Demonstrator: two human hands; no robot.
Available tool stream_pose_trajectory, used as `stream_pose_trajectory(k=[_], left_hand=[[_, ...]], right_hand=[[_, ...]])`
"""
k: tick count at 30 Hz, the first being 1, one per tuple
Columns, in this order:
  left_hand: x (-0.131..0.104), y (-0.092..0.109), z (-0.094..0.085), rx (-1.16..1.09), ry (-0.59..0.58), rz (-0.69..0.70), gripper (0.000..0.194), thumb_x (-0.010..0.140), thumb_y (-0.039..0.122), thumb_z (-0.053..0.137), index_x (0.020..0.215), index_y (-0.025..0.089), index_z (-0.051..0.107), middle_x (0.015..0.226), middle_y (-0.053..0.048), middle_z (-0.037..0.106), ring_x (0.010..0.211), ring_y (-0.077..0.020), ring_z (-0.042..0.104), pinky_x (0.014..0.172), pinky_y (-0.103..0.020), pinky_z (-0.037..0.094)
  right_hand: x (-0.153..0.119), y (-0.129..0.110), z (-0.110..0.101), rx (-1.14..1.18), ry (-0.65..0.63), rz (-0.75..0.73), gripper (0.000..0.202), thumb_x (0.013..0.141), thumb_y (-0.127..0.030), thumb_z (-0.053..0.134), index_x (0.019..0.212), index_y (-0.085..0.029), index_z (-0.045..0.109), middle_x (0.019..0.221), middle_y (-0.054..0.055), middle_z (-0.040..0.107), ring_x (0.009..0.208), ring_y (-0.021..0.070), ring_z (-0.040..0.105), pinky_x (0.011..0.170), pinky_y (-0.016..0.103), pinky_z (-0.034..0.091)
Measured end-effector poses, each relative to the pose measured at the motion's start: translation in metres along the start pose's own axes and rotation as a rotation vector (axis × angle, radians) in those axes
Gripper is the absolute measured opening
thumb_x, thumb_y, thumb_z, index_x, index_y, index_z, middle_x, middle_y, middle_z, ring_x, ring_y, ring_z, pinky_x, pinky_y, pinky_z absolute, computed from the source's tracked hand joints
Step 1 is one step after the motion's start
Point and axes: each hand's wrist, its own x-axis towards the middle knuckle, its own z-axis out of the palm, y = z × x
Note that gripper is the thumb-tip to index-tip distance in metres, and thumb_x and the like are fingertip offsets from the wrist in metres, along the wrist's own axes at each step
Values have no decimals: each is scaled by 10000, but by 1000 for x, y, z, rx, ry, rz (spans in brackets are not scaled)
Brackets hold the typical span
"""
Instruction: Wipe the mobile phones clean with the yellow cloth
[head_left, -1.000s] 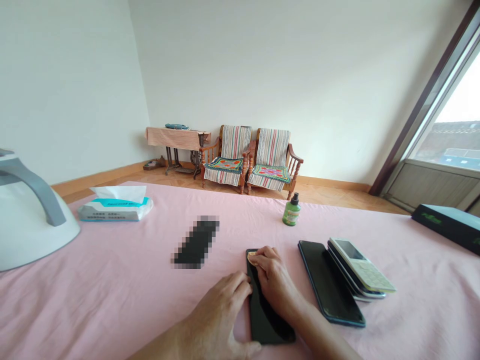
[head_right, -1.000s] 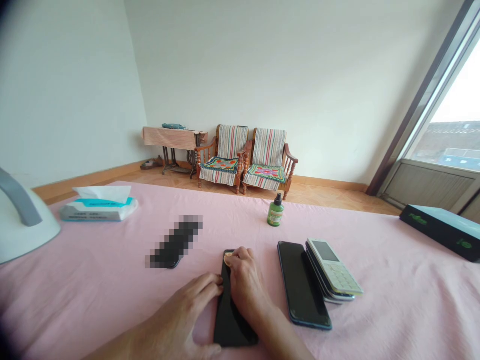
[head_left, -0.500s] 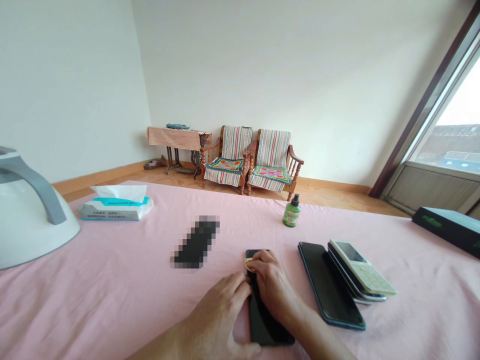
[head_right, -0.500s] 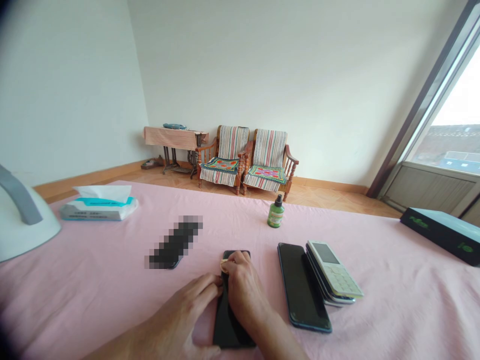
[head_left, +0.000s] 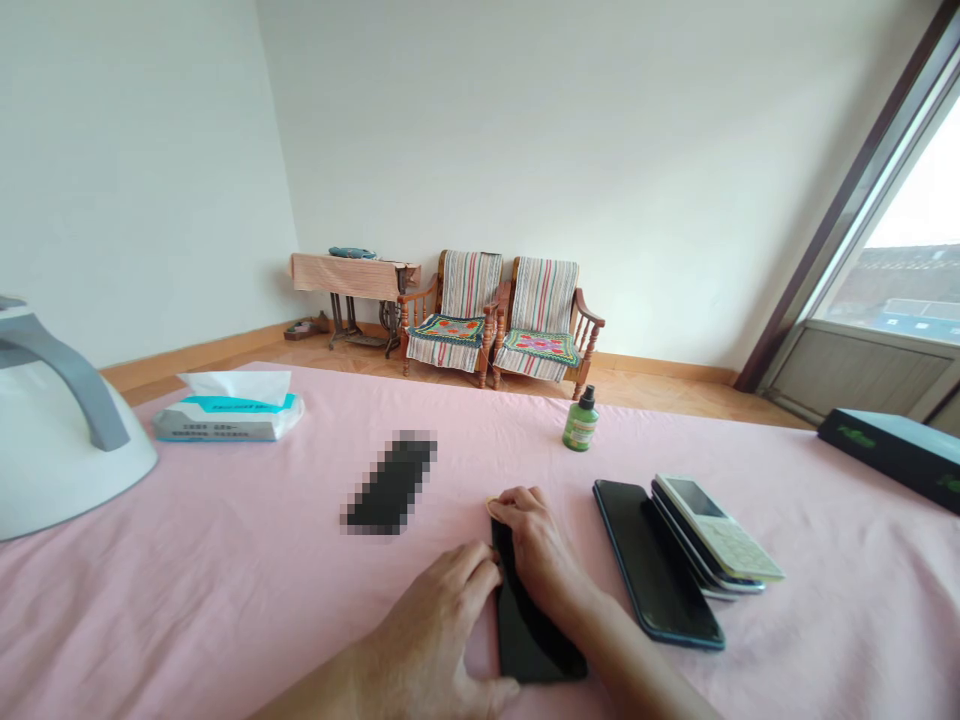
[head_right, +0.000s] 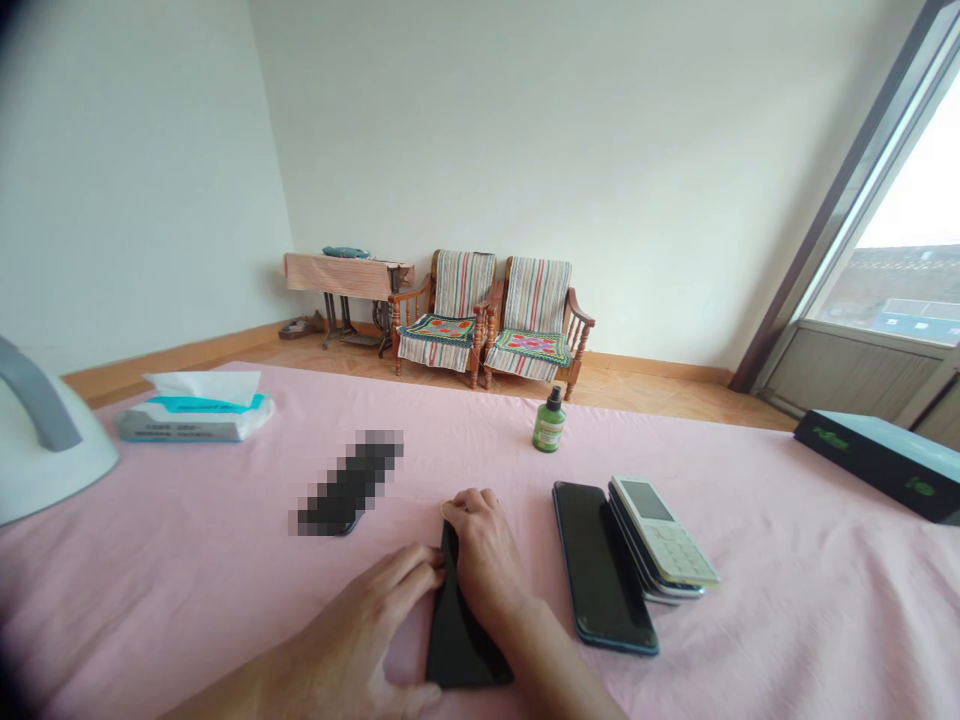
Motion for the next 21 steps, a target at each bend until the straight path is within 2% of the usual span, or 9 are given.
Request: stream_pose_trajectory(k=[7,10,17,21], left_hand=[[-1,-2,2,3,8,12,698,563,376,782,1174,136,544,1216,-113,519,1124,-294,464,1031,-402,364],[0,-2,3,14,13,-5,648,560,364,780,1132,147,567,1175,-106,540,1091,-294,482,1004,-407,389],[-1,-1,3,24,3,10,646,561,379,778,1128,150,569,1178,-107,539,1100,-297,477,1012,-411,383],[-2,-1,3,19,10,6,608,566,376,776,1094,152,576,1137,-96,556,1067,-286,494,995,-401,399]], right_hand=[[-2,-7,2,-3,-4,23,285,843,-2,424,820,-185,641,915,52,604,893,176,487,772,255,388],[-1,-6,2,-49,-1,24,266,840,-16,438,848,-190,638,940,54,607,905,183,483,777,259,383],[-1,3,-6,-160,56,145,284,827,-1,412,754,-177,622,874,73,599,847,192,483,740,268,379],[1,1,0,-102,27,68,281,806,3,443,851,-189,643,946,59,606,890,188,483,771,255,387]])
